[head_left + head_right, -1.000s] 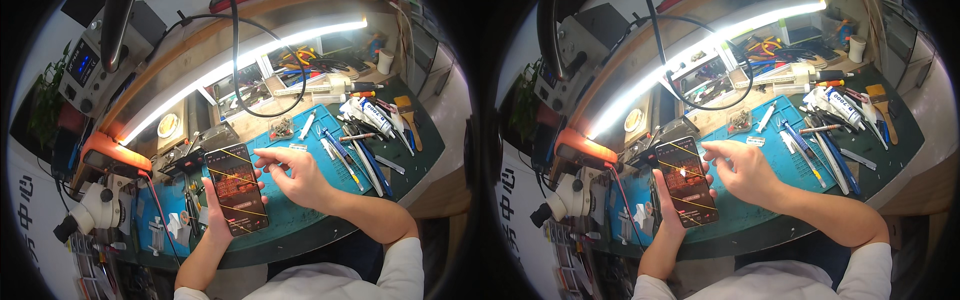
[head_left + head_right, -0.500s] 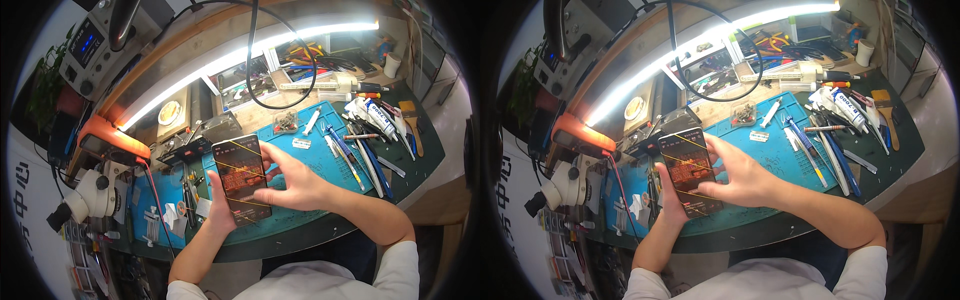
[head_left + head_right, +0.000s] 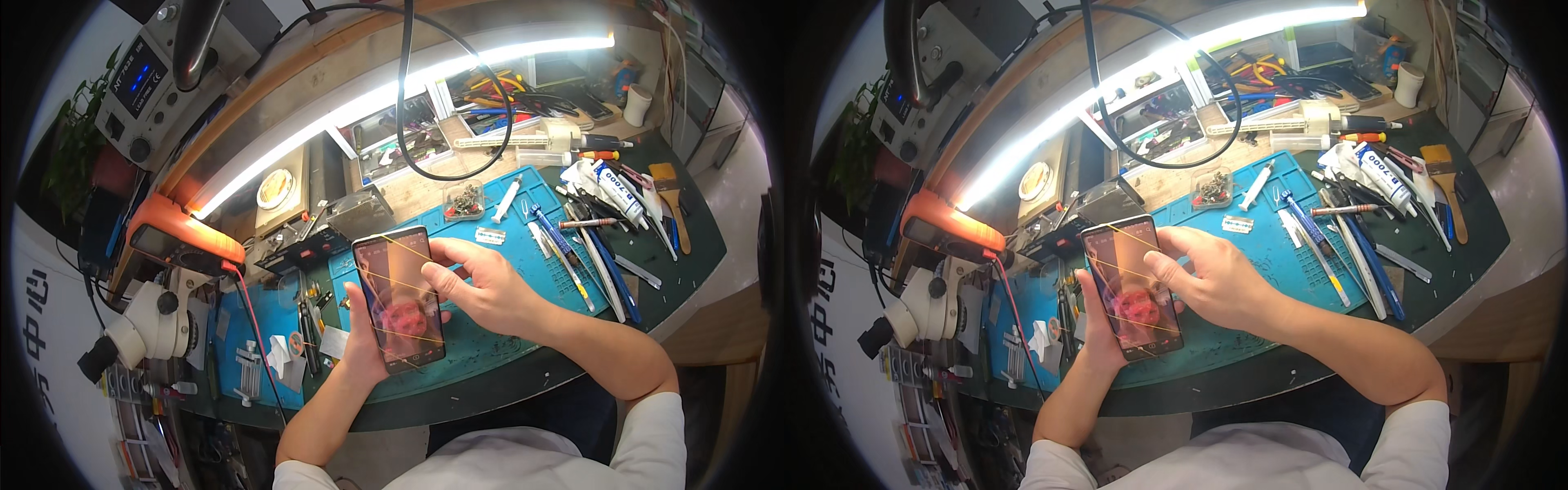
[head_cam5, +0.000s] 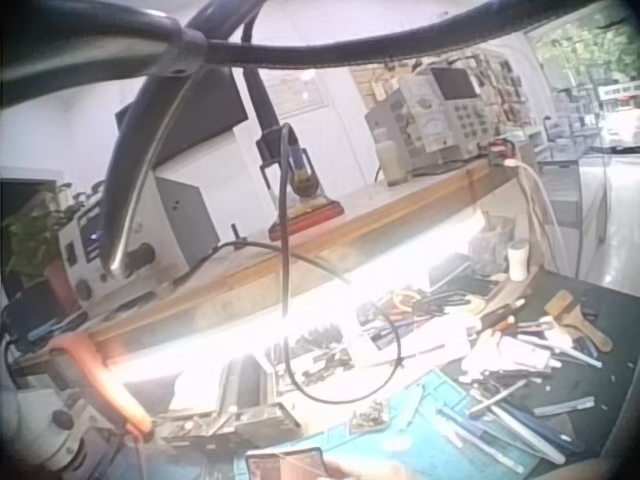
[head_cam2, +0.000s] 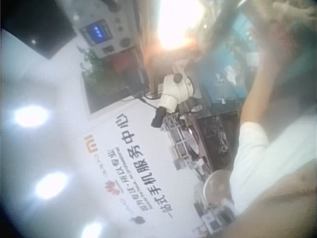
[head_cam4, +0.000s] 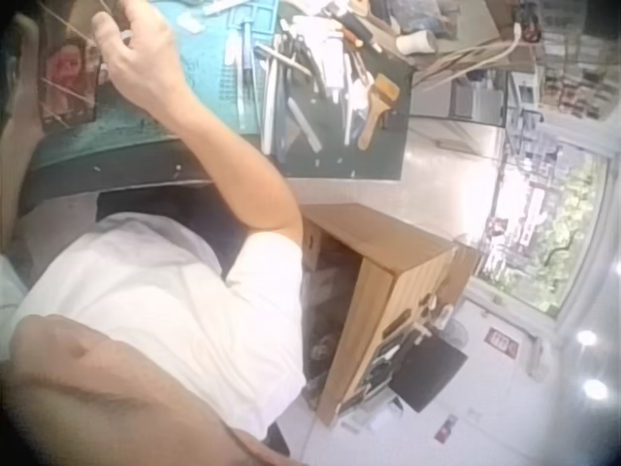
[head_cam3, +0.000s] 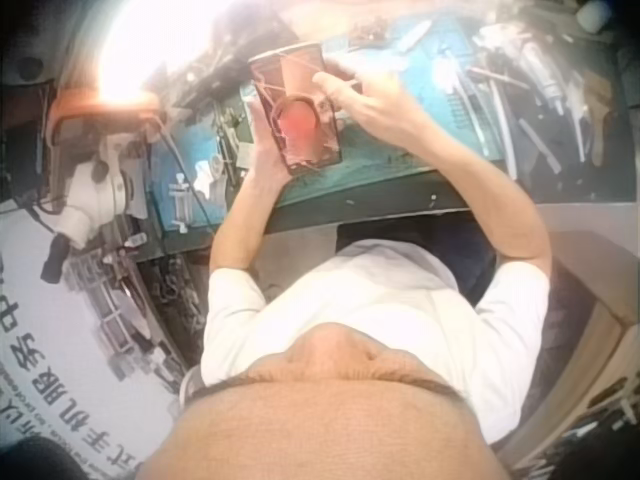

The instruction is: The person handles a smartphone with a cracked screen, then picks up and manipulates a small electronic component, possibly a connector or ribbon cable, on a cluttered workbench. The person also briefly handles a small orange box and a tube of adhesive.

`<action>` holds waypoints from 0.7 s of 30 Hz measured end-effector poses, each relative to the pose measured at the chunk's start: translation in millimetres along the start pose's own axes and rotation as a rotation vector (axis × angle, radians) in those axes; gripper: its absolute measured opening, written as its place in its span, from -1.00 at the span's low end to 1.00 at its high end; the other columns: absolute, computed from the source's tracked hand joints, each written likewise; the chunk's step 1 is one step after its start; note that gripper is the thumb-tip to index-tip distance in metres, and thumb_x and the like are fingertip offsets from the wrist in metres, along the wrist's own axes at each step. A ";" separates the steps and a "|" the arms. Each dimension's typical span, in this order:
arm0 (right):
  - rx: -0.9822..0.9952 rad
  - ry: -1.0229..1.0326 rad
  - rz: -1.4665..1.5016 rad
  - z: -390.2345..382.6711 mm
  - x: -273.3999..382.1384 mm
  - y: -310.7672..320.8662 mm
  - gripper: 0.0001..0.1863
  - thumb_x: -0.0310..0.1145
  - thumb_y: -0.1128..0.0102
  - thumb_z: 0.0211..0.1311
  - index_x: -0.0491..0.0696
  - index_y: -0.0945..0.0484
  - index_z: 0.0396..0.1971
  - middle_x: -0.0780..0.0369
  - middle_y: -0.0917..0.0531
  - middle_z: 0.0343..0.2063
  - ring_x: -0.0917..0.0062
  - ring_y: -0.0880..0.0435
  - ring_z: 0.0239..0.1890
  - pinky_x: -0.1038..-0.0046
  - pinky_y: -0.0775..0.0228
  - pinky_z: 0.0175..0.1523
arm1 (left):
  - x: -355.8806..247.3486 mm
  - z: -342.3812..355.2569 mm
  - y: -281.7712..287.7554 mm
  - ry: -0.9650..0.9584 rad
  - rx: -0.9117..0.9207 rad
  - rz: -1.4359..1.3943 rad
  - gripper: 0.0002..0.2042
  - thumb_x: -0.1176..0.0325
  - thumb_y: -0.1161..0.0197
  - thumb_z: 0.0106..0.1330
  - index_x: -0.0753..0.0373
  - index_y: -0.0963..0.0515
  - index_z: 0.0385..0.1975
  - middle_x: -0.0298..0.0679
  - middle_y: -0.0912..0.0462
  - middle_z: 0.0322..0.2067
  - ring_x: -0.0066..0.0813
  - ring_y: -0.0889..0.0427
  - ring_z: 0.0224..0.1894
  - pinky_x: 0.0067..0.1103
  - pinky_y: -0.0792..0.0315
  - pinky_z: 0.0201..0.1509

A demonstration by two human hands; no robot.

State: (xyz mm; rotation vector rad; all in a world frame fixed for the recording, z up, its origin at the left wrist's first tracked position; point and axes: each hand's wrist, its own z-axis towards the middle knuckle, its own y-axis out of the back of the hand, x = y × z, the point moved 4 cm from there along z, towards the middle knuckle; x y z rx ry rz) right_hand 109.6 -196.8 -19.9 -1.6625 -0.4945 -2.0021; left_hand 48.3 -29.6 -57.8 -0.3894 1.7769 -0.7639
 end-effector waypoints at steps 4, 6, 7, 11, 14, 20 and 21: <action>0.091 -0.040 -0.073 0.5 0.8 -3.4 -0.56 -0.22 -0.23 0.43 -0.23 -0.49 0.12 0.12 -0.64 -0.11 0.36 -0.70 -0.03 0.33 -0.61 0.04 | 0.7 -1.3 7.0 -0.012 0.251 -0.254 0.07 -0.63 0.25 0.22 0.23 -0.15 0.47 -0.04 -0.45 0.29 -0.08 -0.57 0.23 -0.20 -0.53 0.28; 0.108 0.015 -0.137 -1.2 0.6 -2.8 -0.52 -0.26 -0.29 0.38 -0.21 -0.46 0.17 0.17 -0.61 -0.06 0.46 -0.63 -0.03 0.35 -0.59 0.07 | -2.4 1.8 -6.2 -0.009 0.091 -0.045 0.07 -0.63 0.26 0.22 0.23 -0.14 0.47 -0.05 -0.44 0.30 -0.09 -0.57 0.22 -0.21 -0.55 0.25; 0.117 0.042 -0.168 -1.7 -0.2 -2.8 -0.50 -0.28 -0.31 0.36 -0.19 -0.45 0.20 0.20 -0.59 -0.03 0.51 -0.60 -0.03 0.36 -0.58 0.09 | -3.6 2.8 -9.4 -0.007 0.010 0.061 0.07 -0.63 0.27 0.23 0.23 -0.14 0.48 -0.05 -0.44 0.31 -0.10 -0.57 0.22 -0.21 -0.56 0.24; 0.198 0.020 -0.148 -2.8 -3.0 -9.1 -0.21 -0.32 -0.41 0.22 -0.16 -0.22 0.38 0.12 -0.52 0.13 0.39 -0.53 0.19 0.28 -0.51 0.26 | -4.5 -0.4 -1.1 0.023 0.027 0.095 0.10 -0.65 0.25 0.19 0.24 -0.14 0.47 0.02 -0.42 0.31 -0.12 -0.57 0.22 -0.20 -0.55 0.24; 0.234 0.002 -0.169 -3.0 -0.3 -10.1 -0.08 -0.34 -0.43 0.18 -0.15 -0.07 0.46 0.07 -0.46 0.20 0.34 -0.49 0.26 0.27 -0.50 0.29 | -3.3 -0.9 1.9 0.044 0.042 0.052 0.12 -0.67 0.23 0.16 0.24 -0.14 0.47 0.07 -0.42 0.29 -0.12 -0.57 0.21 -0.21 -0.56 0.23; 0.264 -0.058 -0.164 -3.8 -0.1 -9.9 -0.03 -0.37 -0.44 0.17 -0.16 0.00 0.48 0.05 -0.44 0.22 0.33 -0.46 0.29 0.27 -0.49 0.31 | -3.0 0.4 -0.2 0.042 -0.008 0.082 0.13 -0.68 0.23 0.14 0.23 -0.16 0.46 0.08 -0.44 0.27 -0.11 -0.58 0.20 -0.22 -0.58 0.21; 0.260 -0.046 -0.172 -3.8 0.1 -9.8 -0.03 -0.37 -0.44 0.17 -0.16 0.00 0.48 0.05 -0.44 0.22 0.33 -0.47 0.28 0.27 -0.49 0.30 | -2.4 0.4 0.7 0.042 -0.001 0.070 0.13 -0.68 0.23 0.14 0.24 -0.16 0.46 0.08 -0.44 0.27 -0.11 -0.58 0.20 -0.21 -0.58 0.22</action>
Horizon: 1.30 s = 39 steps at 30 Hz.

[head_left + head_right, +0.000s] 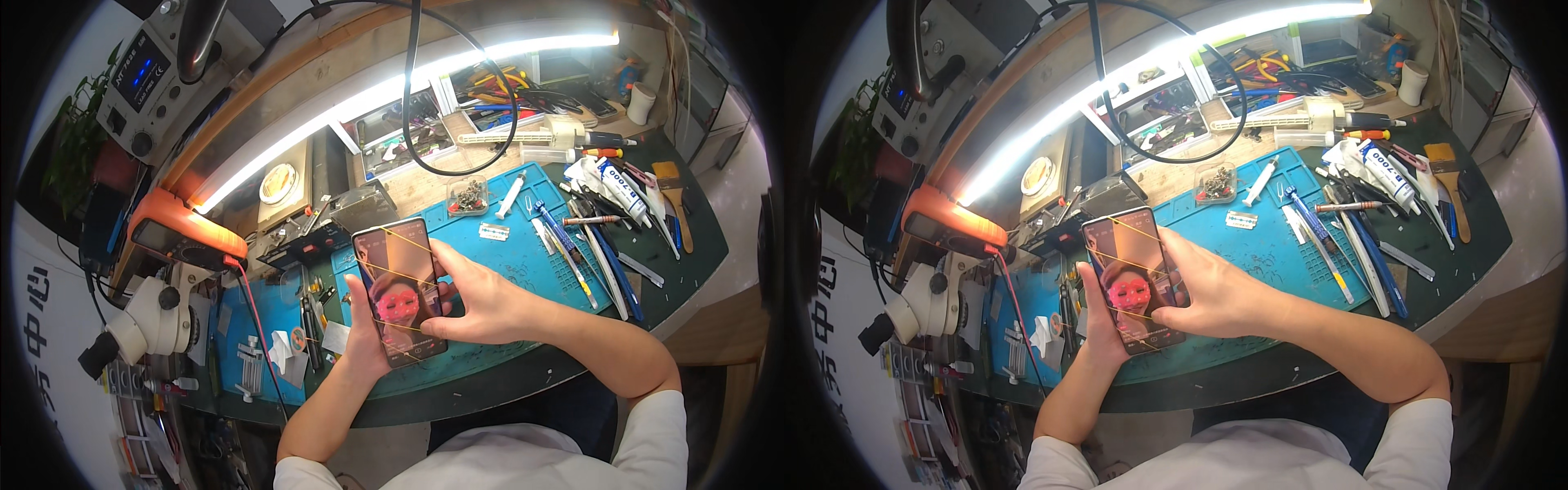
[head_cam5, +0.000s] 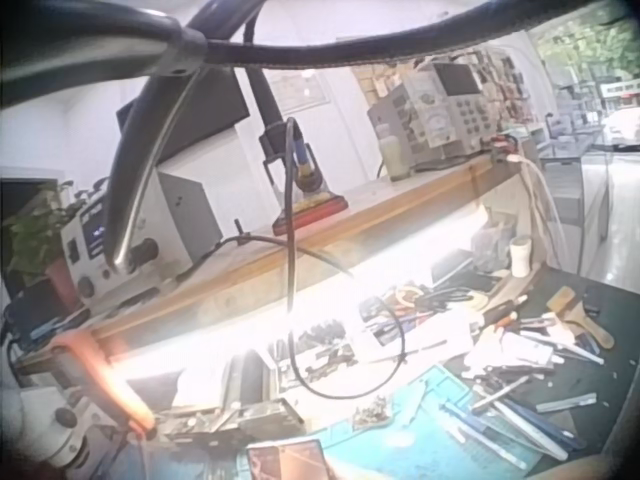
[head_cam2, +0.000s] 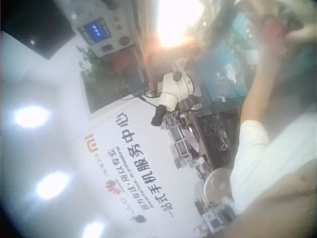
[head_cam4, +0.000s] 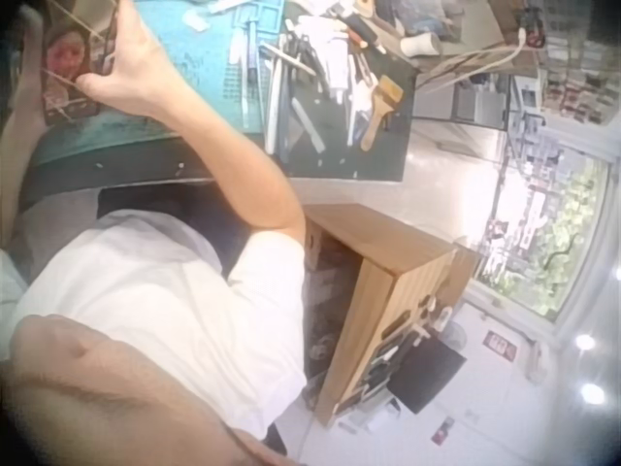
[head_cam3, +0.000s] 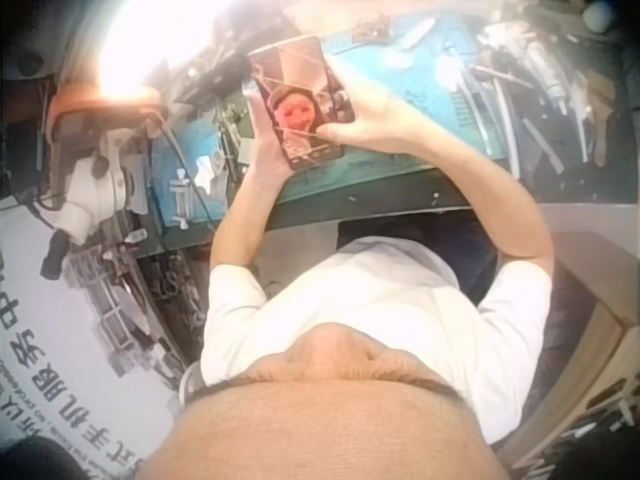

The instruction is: The person handles a smartphone with a cracked screen, then picks up and manipulates a small electronic component, possibly a connector or ribbon cable, on a cluttered workbench. The person also briefly handles a small orange box and a tube of adhesive.

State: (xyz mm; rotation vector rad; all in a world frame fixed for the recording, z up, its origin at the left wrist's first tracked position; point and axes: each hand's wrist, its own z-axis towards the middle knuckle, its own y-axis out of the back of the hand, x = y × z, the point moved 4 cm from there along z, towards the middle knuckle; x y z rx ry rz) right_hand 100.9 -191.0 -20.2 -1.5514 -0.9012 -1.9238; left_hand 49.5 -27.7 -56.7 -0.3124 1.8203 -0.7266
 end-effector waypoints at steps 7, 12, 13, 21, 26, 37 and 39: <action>0.004 -0.002 -0.006 0.6 -1.3 -0.3 -0.03 -0.38 -0.43 0.17 -0.17 0.00 0.48 0.04 -0.45 0.20 0.32 -0.49 0.26 0.30 -0.50 0.28 | 0.5 -0.8 1.4 0.008 0.049 -0.078 0.12 -0.68 0.24 0.15 0.23 -0.16 0.46 0.09 -0.43 0.28 -0.11 -0.57 0.21 -0.20 -0.56 0.23; 0.018 -0.028 -0.002 0.0 1.7 1.3 -0.02 -0.39 -0.43 0.16 -0.16 0.02 0.48 0.03 -0.47 0.18 0.33 -0.54 0.20 0.32 -0.50 0.26 | -2.4 -1.0 -4.9 0.006 -0.041 0.074 0.13 -0.69 0.26 0.15 0.24 -0.16 0.46 0.09 -0.44 0.26 -0.11 -0.57 0.21 -0.22 -0.57 0.22; 0.011 -0.004 -0.015 -0.1 1.4 0.7 -0.01 -0.40 -0.43 0.16 -0.16 0.02 0.49 0.03 -0.47 0.18 0.33 -0.56 0.18 0.33 -0.51 0.25 | -2.3 -1.0 -4.6 -0.001 -0.043 0.074 0.13 -0.69 0.26 0.14 0.25 -0.16 0.46 0.09 -0.44 0.26 -0.11 -0.57 0.21 -0.22 -0.57 0.22; -0.008 0.047 -0.037 -1.6 0.4 -0.6 0.03 -0.40 -0.44 0.14 -0.15 0.07 0.50 0.03 -0.48 0.16 0.37 -0.61 0.07 0.36 -0.53 0.18 | -0.6 -0.7 -3.7 -0.008 -0.042 0.029 0.15 -0.70 0.29 0.13 0.25 -0.16 0.46 0.08 -0.45 0.26 -0.09 -0.57 0.21 -0.22 -0.58 0.20; -0.018 0.057 -0.040 -1.7 1.1 -0.1 0.03 -0.40 -0.45 0.13 -0.15 0.05 0.49 0.03 -0.48 0.16 0.38 -0.62 0.05 0.36 -0.53 0.17 | -0.7 -0.9 -3.3 -0.008 -0.037 0.043 0.15 -0.70 0.29 0.13 0.25 -0.16 0.46 0.07 -0.44 0.25 -0.10 -0.57 0.21 -0.23 -0.58 0.21; -0.055 0.039 -0.027 -0.8 -3.7 -0.1 -0.17 -0.40 -0.39 0.21 -0.17 -0.12 0.41 0.05 -0.54 0.12 0.33 -0.59 0.12 0.29 -0.55 0.19 | -2.3 -1.4 -5.0 0.010 -0.009 0.095 0.15 -0.69 0.25 0.14 0.26 -0.14 0.47 0.07 -0.41 0.29 -0.10 -0.54 0.24 -0.23 -0.54 0.25; -0.083 0.050 -0.017 -0.2 -6.1 0.1 -0.27 -0.40 -0.34 0.25 -0.18 -0.20 0.36 0.04 -0.57 0.07 0.27 -0.62 0.08 0.28 -0.55 0.14 | -4.7 -0.5 -11.5 -0.001 -0.003 0.106 0.14 -0.68 0.24 0.15 0.26 -0.14 0.47 0.06 -0.40 0.31 -0.11 -0.52 0.27 -0.23 -0.52 0.27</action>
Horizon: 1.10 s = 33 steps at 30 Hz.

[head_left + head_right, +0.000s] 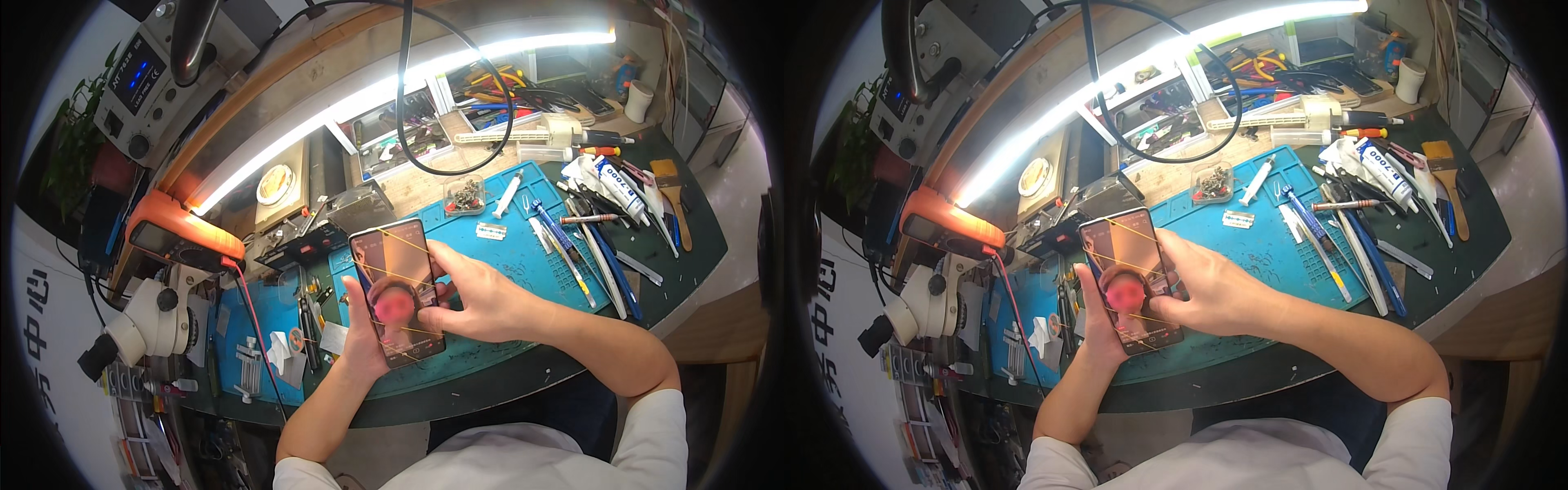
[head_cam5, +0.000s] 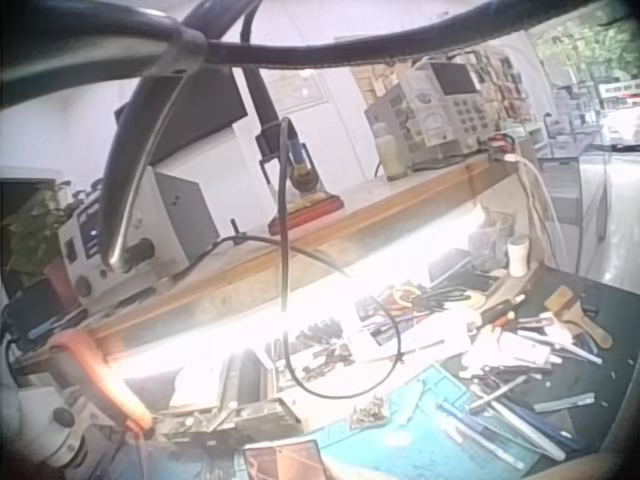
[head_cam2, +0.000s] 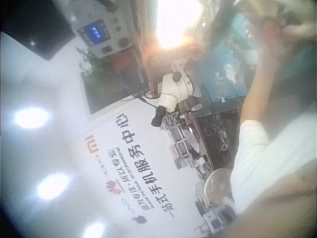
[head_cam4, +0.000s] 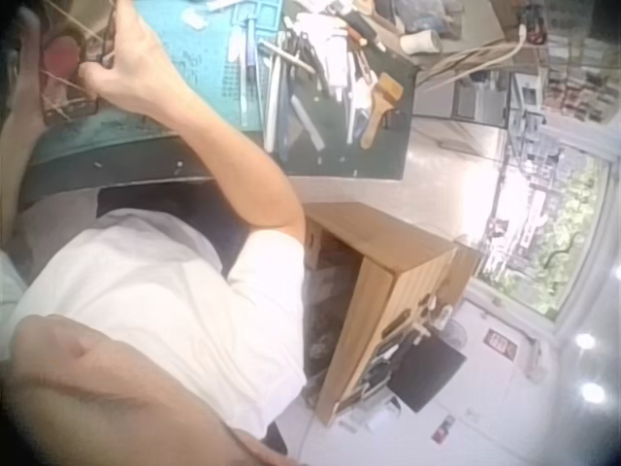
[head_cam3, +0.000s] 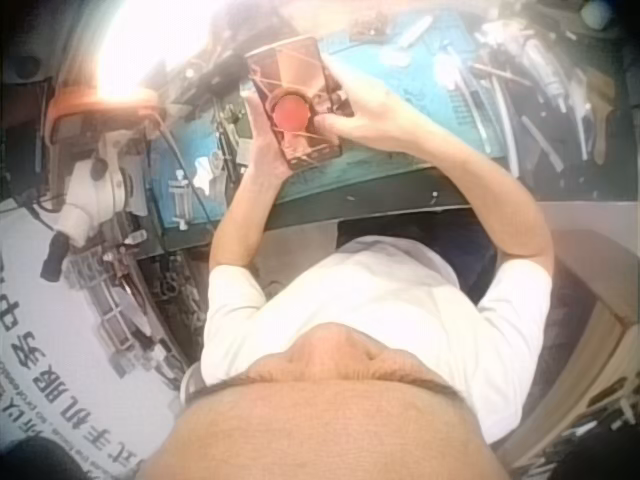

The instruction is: The person handles a smartphone with a cracked screen, then picks up and manipulates a small electronic component, possibly a connector or ribbon cable, on a cluttered workbench. The person also briefly handles a small orange box and a tube of adhesive.

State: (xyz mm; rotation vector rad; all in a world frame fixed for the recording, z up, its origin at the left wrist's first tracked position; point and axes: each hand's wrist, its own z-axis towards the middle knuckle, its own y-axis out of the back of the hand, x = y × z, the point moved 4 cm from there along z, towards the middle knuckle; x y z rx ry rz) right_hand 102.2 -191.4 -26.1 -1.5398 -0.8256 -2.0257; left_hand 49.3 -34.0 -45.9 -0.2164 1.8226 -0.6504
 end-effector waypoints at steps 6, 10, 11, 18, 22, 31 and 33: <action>-0.100 0.062 -0.019 1.3 -1.6 -0.1 -0.52 -0.38 -0.24 0.33 -0.20 -0.35 0.17 -0.04 -0.63 -0.09 0.11 -0.67 -0.02 0.21 -0.53 0.02 | 1.4 0.2 -1.2 -0.030 -0.040 -0.037 0.11 -0.65 0.23 0.19 0.24 -0.13 0.48 0.05 -0.37 0.34 -0.14 -0.47 0.33 -0.27 -0.46 0.34; -0.081 0.032 -0.045 1.4 1.1 1.0 -0.51 -0.38 -0.27 0.31 -0.19 -0.35 0.17 -0.04 -0.63 -0.09 0.11 -0.67 -0.03 0.22 -0.54 0.01 | 2.6 1.0 0.0 -0.034 -0.055 -0.046 0.11 -0.65 0.24 0.19 0.25 -0.13 0.48 0.04 -0.38 0.34 -0.13 -0.48 0.32 -0.26 -0.47 0.33; -0.072 0.019 -0.053 1.2 0.8 1.2 -0.49 -0.38 -0.27 0.30 -0.19 -0.34 0.18 -0.03 -0.62 -0.07 0.12 -0.67 -0.03 0.23 -0.56 0.00 | 2.5 1.0 -0.7 -0.026 -0.039 -0.040 0.11 -0.66 0.25 0.19 0.25 -0.13 0.48 0.04 -0.38 0.34 -0.13 -0.48 0.32 -0.26 -0.47 0.33; -0.004 0.006 -0.018 -0.4 1.6 -0.3 -0.27 -0.36 -0.36 0.26 -0.18 -0.21 0.36 0.06 -0.60 0.02 0.32 -0.62 0.07 0.33 -0.56 0.13 | 0.7 -0.1 0.5 -0.006 -0.030 -0.015 0.12 -0.67 0.29 0.18 0.26 -0.14 0.47 0.04 -0.43 0.28 -0.12 -0.52 0.27 -0.23 -0.51 0.28; 0.021 0.001 0.008 1.5 2.5 -1.4 -0.26 -0.36 -0.37 0.25 -0.18 -0.20 0.36 0.07 -0.59 0.03 0.32 -0.61 0.09 0.33 -0.55 0.14 | 5.6 -0.5 10.5 -0.016 0.107 -0.264 0.12 -0.67 0.29 0.18 0.26 -0.17 0.46 0.03 -0.47 0.24 -0.12 -0.56 0.22 -0.22 -0.54 0.25; 0.034 0.001 -0.030 -1.4 9.8 0.2 -0.20 -0.38 -0.39 0.23 -0.17 -0.16 0.39 0.09 -0.59 0.00 0.43 -0.63 -0.06 0.39 -0.54 0.02 | 7.8 1.1 9.7 0.007 0.027 -0.246 0.13 -0.69 0.27 0.15 0.25 -0.19 0.45 0.02 -0.49 0.21 -0.10 -0.58 0.20 -0.22 -0.56 0.23; 0.018 0.012 -0.013 -2.2 10.3 0.1 -0.23 -0.37 -0.37 0.26 -0.16 -0.17 0.39 0.10 -0.59 -0.01 0.44 -0.64 -0.07 0.39 -0.53 0.02 | 8.2 1.8 9.3 0.011 0.057 -0.257 0.12 -0.69 0.27 0.16 0.25 -0.20 0.44 0.01 -0.49 0.22 -0.13 -0.57 0.20 -0.23 -0.56 0.23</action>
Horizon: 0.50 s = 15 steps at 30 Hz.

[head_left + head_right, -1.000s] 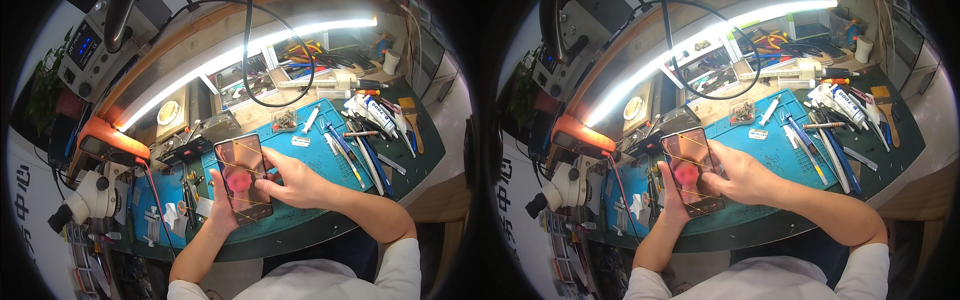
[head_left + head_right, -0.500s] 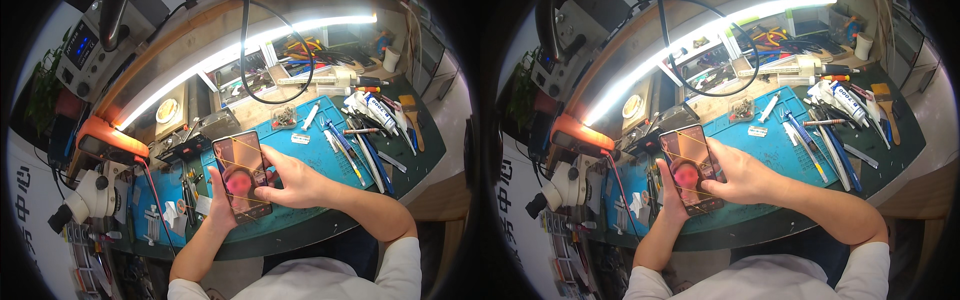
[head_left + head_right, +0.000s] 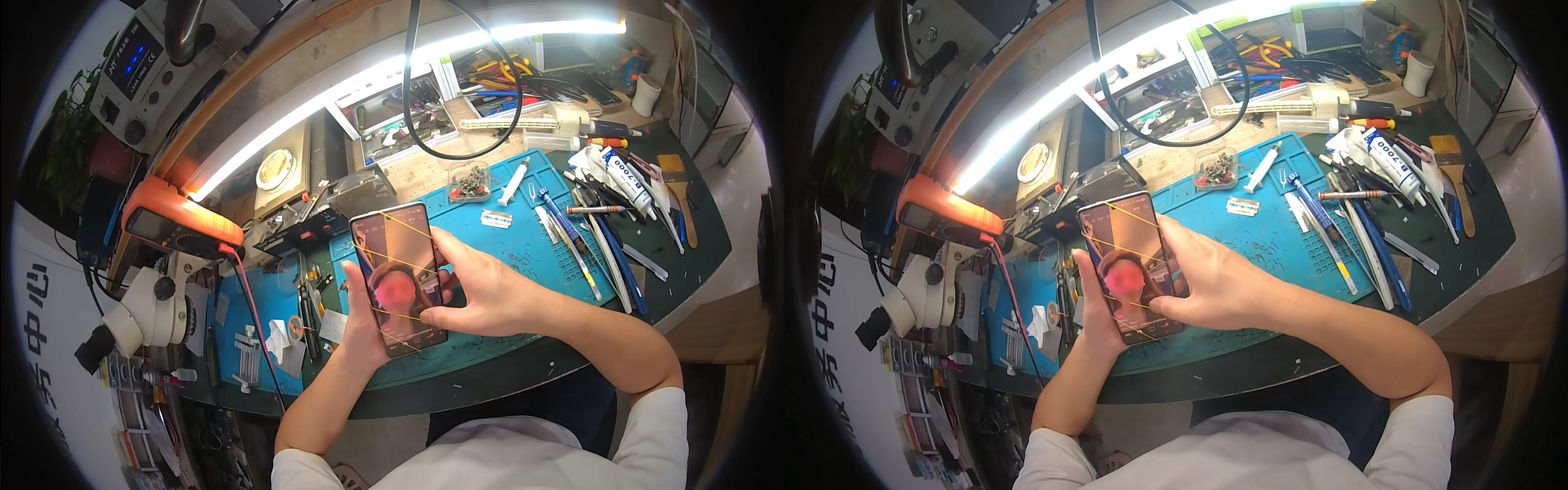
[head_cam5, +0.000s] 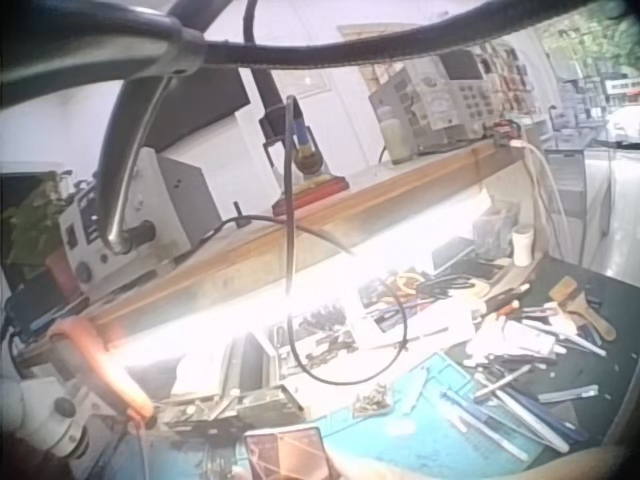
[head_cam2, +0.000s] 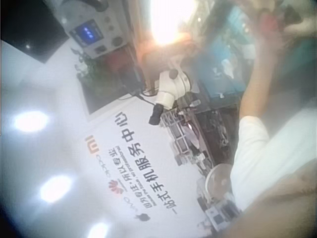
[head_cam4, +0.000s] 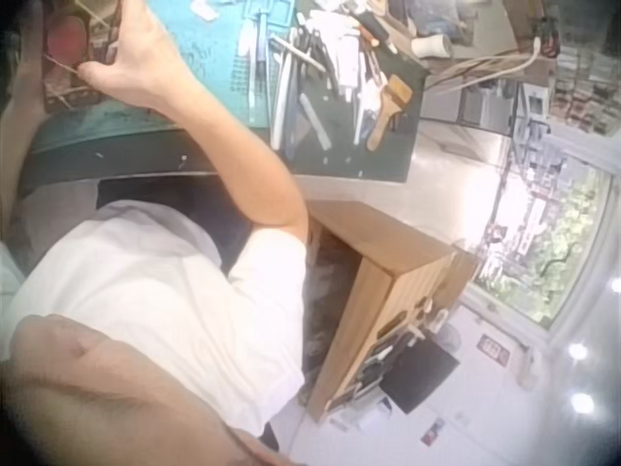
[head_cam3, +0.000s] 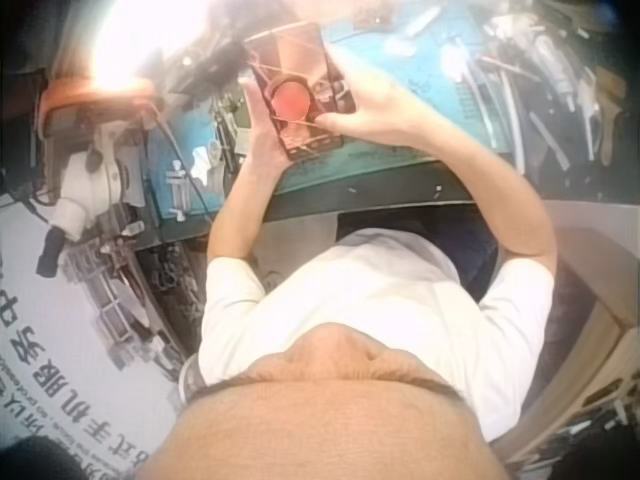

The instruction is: The person handles a smartphone with a cracked screen, then picks up and manipulates a small electronic component, possibly a connector or ribbon cable, on a cluttered workbench. The person also briefly handles a small orange box and a tube of adhesive.

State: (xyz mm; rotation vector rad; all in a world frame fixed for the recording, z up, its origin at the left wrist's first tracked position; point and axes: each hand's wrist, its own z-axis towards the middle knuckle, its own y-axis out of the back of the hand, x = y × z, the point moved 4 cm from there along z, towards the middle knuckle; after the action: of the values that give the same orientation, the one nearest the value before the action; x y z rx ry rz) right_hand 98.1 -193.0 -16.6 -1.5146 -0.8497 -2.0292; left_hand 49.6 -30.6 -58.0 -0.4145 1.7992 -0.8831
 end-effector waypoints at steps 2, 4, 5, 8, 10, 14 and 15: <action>-0.028 0.017 0.040 0.7 -3.2 -1.4 -0.31 -0.34 -0.32 0.33 -0.17 -0.21 0.37 0.10 -0.60 -0.02 0.43 -0.64 -0.05 0.38 -0.53 0.03 | 0.8 -0.1 4.2 0.003 0.103 -0.033 0.10 -0.67 0.27 0.18 0.25 -0.20 0.44 -0.01 -0.48 0.24 -0.16 -0.56 0.21 -0.25 -0.56 0.23; -0.043 0.048 0.014 4.5 -10.2 -2.2 -0.41 -0.31 -0.24 0.41 -0.17 -0.27 0.32 0.10 -0.62 -0.05 0.42 -0.64 -0.04 0.37 -0.52 0.05 | 0.6 -2.5 15.5 0.001 0.276 -0.086 0.08 -0.65 0.27 0.21 0.25 -0.20 0.44 -0.03 -0.48 0.25 -0.19 -0.56 0.22 -0.28 -0.56 0.23; -0.053 0.057 -0.003 5.8 -13.5 -1.7 -0.46 -0.29 -0.21 0.45 -0.18 -0.31 0.30 0.11 -0.62 -0.07 0.42 -0.64 -0.03 0.36 -0.52 0.06 | -0.2 -1.3 13.7 -0.030 0.151 0.001 0.05 -0.63 0.25 0.23 0.24 -0.20 0.44 -0.04 -0.47 0.26 -0.18 -0.55 0.23 -0.25 -0.54 0.25; -0.080 0.038 0.023 4.3 -5.5 0.5 -0.59 -0.24 -0.11 0.51 -0.18 -0.37 0.19 0.01 -0.66 -0.11 0.26 -0.68 -0.02 0.26 -0.49 0.05 | -3.7 0.5 -1.8 -0.098 -0.079 0.172 -0.01 -0.57 0.21 0.29 0.24 -0.21 0.43 -0.07 -0.46 0.27 -0.17 -0.54 0.25 -0.21 -0.50 0.29; -0.042 -0.041 -0.007 4.0 -6.2 1.3 -0.53 -0.21 -0.16 0.47 -0.19 -0.35 0.21 0.01 -0.65 -0.08 0.25 -0.68 -0.01 0.27 -0.52 0.07 | -4.7 0.9 -5.4 -0.120 -0.045 0.161 -0.04 -0.54 0.22 0.32 0.23 -0.21 0.42 -0.08 -0.46 0.28 -0.19 -0.54 0.26 -0.23 -0.49 0.31; -0.051 -0.004 0.011 3.1 -9.0 -0.4 -0.43 -0.23 -0.29 0.38 -0.20 -0.34 0.23 0.06 -0.63 -0.08 0.36 -0.66 -0.03 0.36 -0.56 0.03 | -5.7 4.2 -15.6 -0.135 -0.035 0.165 0.00 -0.57 0.20 0.29 0.25 -0.20 0.43 0.00 -0.45 0.27 -0.11 -0.54 0.25 -0.18 -0.51 0.28; -0.050 -0.005 0.030 3.1 -9.1 -0.3 -0.41 -0.24 -0.33 0.34 -0.20 -0.34 0.24 0.08 -0.63 -0.09 0.41 -0.66 -0.04 0.40 -0.57 0.01 | -4.8 4.7 -13.9 -0.117 -0.020 0.136 0.00 -0.58 0.20 0.28 0.25 -0.20 0.43 0.01 -0.45 0.26 -0.09 -0.54 0.24 -0.18 -0.52 0.27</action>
State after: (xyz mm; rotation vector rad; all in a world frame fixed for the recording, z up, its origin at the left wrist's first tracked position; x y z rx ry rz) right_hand 102.5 -190.6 -24.8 -1.5511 -0.7791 -2.0396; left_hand 54.1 -38.6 -45.5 -0.3451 1.7081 -0.7320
